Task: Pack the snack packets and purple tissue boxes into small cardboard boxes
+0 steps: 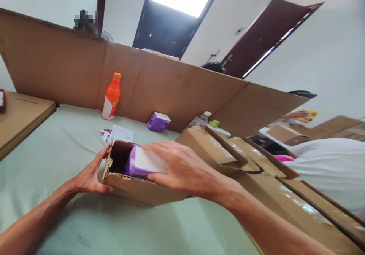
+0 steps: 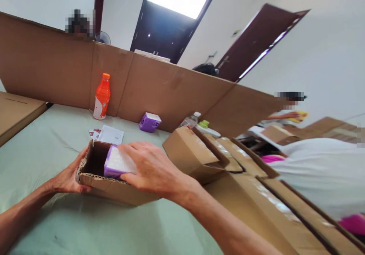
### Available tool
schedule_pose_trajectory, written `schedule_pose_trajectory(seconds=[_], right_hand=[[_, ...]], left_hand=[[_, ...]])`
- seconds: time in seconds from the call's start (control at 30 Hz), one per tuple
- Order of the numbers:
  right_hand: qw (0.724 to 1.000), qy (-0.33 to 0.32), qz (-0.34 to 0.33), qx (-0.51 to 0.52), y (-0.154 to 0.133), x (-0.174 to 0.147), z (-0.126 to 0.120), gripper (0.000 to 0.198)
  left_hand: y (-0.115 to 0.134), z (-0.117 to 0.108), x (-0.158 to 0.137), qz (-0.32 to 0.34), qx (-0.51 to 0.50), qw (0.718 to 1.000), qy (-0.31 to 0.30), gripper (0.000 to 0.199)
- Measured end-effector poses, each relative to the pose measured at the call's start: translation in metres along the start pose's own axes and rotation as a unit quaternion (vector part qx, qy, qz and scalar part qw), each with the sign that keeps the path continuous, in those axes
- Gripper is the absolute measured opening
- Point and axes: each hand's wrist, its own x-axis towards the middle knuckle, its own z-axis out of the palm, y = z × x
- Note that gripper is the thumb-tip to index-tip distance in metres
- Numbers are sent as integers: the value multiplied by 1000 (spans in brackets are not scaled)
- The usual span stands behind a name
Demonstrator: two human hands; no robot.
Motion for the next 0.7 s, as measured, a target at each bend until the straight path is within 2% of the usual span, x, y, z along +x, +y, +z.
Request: schedule_pose_trajectory(seconds=[0.13, 0.3, 0.47, 0.53, 0.63, 0.7], right_hand=[[996, -73, -10, 47, -9, 27, 29, 48], [980, -176, -33, 85, -3, 39, 54, 55], [984, -165, -8, 75, -9, 45, 53, 46], [978, -187, -1, 89, -10, 48, 52, 46], [965, -224, -12, 134, -5, 51, 50, 49], [963, -211, -37, 162, 0, 46, 44, 47]], left_hand=[[-2, 4, -2, -5, -11, 1000, 2, 137], [-9, 6, -3, 11, -2, 1000, 12, 136], [-8, 6, -4, 19, 14, 1000, 16, 132], [-8, 6, -4, 17, 21, 999, 18, 131], [-9, 5, -4, 14, 24, 999, 17, 132], [-11, 5, -5, 12, 27, 999, 17, 131]])
